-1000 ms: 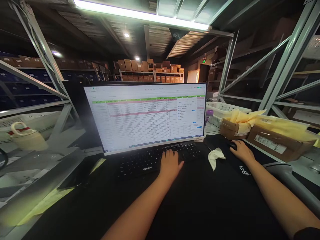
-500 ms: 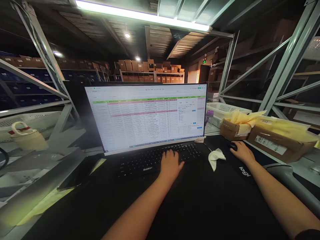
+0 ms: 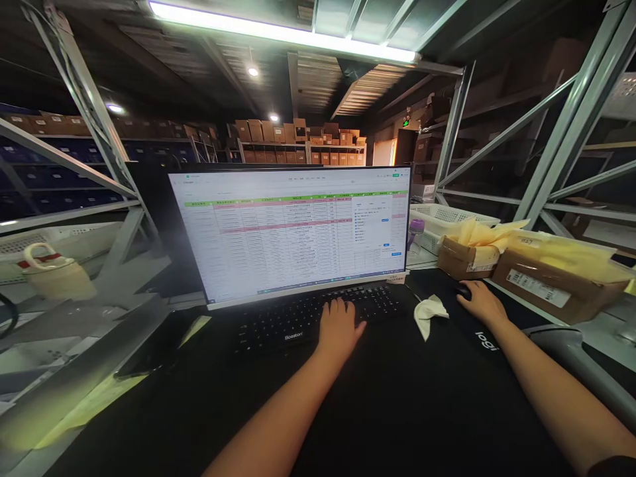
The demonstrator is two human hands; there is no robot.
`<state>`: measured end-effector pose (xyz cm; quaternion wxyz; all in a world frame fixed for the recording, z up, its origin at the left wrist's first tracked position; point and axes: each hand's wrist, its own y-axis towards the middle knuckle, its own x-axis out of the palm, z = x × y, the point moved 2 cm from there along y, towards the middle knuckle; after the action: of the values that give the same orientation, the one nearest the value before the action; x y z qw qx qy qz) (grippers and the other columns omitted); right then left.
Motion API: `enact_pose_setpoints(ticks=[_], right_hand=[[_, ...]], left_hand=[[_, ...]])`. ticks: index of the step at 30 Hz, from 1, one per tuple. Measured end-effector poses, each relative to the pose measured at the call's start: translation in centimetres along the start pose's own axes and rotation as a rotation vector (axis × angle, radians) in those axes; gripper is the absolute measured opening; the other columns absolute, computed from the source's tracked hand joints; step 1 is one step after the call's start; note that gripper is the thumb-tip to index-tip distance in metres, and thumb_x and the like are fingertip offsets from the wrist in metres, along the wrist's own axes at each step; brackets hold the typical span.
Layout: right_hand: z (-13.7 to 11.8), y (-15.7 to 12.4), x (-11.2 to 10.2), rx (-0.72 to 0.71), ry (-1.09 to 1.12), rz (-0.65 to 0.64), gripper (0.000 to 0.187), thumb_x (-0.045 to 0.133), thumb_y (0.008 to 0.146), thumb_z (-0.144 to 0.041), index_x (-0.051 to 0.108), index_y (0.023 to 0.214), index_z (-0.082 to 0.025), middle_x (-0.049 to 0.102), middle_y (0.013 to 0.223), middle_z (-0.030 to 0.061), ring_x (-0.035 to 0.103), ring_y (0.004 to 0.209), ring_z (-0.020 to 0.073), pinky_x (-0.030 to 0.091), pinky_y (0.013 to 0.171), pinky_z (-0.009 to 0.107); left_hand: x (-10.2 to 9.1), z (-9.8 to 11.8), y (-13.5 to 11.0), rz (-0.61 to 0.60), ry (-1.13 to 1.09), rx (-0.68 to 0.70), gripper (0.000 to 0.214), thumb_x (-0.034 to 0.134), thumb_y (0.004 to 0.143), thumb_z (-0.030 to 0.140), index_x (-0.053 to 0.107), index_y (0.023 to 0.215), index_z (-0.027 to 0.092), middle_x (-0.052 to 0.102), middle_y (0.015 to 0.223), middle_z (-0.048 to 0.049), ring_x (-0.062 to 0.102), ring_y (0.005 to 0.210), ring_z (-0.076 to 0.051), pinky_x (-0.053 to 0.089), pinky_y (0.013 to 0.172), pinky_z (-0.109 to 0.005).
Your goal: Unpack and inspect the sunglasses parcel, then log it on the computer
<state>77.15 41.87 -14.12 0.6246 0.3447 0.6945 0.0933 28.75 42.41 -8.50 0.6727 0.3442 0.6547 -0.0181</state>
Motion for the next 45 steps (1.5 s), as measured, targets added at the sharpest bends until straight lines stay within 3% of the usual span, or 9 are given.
enact_pose_setpoints(ticks=[8, 16, 31, 35, 45], right_hand=[[-0.10, 0.27, -0.09, 0.006, -0.006, 0.010, 0.045, 0.059, 0.079, -0.041, 0.064, 0.119, -0.019, 0.065, 0.119, 0.0143, 0.064, 0.112, 0.0286, 0.051, 0.101, 0.042], [-0.10, -0.04, -0.05, -0.008, -0.001, 0.003, 0.051, 0.055, 0.083, -0.041, 0.064, 0.129, -0.022, 0.064, 0.126, 0.0132, 0.064, 0.114, 0.0285, 0.050, 0.103, 0.043], [0.17, 0.00, 0.06, 0.002, -0.014, -0.012, 0.052, 0.055, 0.083, -0.044, 0.065, 0.127, -0.018, 0.064, 0.125, 0.0160, 0.064, 0.111, 0.0301, 0.052, 0.099, 0.044], [0.15, -0.17, -0.03, -0.002, -0.012, -0.013, 0.055, 0.055, 0.084, -0.045, 0.063, 0.134, -0.022, 0.063, 0.128, 0.0136, 0.065, 0.111, 0.0290, 0.053, 0.096, 0.043], [-0.01, -0.04, -0.13, 0.023, -0.032, -0.002, 0.050, 0.058, 0.083, -0.045, 0.064, 0.125, -0.019, 0.064, 0.121, 0.0148, 0.065, 0.110, 0.0293, 0.052, 0.095, 0.043]], left_hand=[[-0.01, 0.02, 0.00, 0.008, -0.003, -0.003, 0.051, 0.053, 0.098, 0.049, 0.062, 0.133, 0.012, 0.062, 0.139, -0.0211, 0.056, 0.128, -0.034, 0.040, 0.114, -0.050], [0.15, 0.00, 0.01, 0.000, -0.004, -0.006, 0.053, 0.052, 0.099, 0.050, 0.061, 0.134, 0.012, 0.061, 0.141, -0.0206, 0.055, 0.129, -0.035, 0.039, 0.114, -0.050], [0.13, 0.01, 0.02, -0.006, -0.013, -0.005, 0.054, 0.053, 0.099, 0.050, 0.060, 0.135, 0.010, 0.060, 0.141, -0.0223, 0.054, 0.130, -0.035, 0.038, 0.115, -0.050], [0.01, 0.05, 0.03, -0.010, -0.014, -0.003, 0.055, 0.053, 0.098, 0.049, 0.061, 0.135, 0.009, 0.060, 0.141, -0.0230, 0.054, 0.130, -0.036, 0.038, 0.116, -0.050], [0.12, 0.04, 0.03, -0.009, -0.004, -0.010, 0.054, 0.052, 0.099, 0.050, 0.061, 0.135, 0.012, 0.060, 0.141, -0.0208, 0.054, 0.130, -0.035, 0.039, 0.115, -0.050]])
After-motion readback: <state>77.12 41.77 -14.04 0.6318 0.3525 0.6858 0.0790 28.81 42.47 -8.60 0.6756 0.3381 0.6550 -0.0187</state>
